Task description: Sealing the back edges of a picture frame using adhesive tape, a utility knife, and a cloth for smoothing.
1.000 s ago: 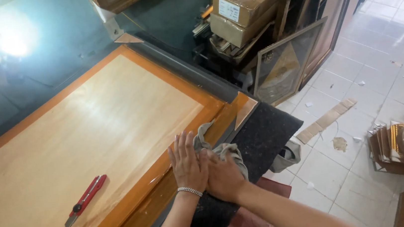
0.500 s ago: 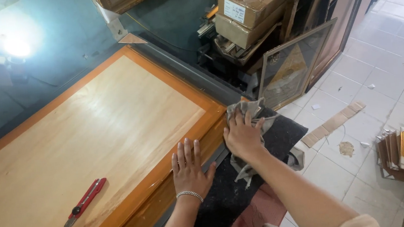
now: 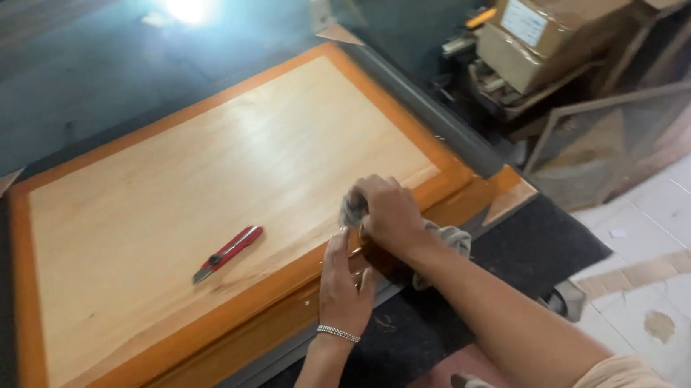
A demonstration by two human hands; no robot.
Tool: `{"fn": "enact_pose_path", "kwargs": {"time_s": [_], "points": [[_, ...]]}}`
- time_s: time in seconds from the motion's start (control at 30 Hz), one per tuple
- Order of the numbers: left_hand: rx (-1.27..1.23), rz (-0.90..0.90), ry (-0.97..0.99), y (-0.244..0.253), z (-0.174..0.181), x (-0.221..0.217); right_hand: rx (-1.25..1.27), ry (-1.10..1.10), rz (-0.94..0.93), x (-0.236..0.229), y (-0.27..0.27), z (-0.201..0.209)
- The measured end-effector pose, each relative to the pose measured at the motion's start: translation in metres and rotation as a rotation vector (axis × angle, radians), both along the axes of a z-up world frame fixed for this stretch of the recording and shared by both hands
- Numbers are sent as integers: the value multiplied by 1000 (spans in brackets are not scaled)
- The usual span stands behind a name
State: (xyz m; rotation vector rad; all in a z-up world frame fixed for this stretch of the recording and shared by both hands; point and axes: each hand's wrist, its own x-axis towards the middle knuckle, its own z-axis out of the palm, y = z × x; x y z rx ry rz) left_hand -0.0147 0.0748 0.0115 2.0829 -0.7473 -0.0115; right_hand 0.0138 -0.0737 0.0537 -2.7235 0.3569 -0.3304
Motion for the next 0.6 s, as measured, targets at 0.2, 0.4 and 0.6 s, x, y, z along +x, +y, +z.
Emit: {"fn": "enact_pose_path", "kwargs": {"time_s": [0.2, 0.4, 0.6], "points": [[28, 400, 198, 77, 30, 0, -293, -7, 364, 56, 122, 36], [-65, 704, 76, 171, 32, -1, -391, 368, 558, 91, 200, -12], [-287, 1041, 63, 267, 20, -12, -65, 498, 400, 86, 247, -9]]}}
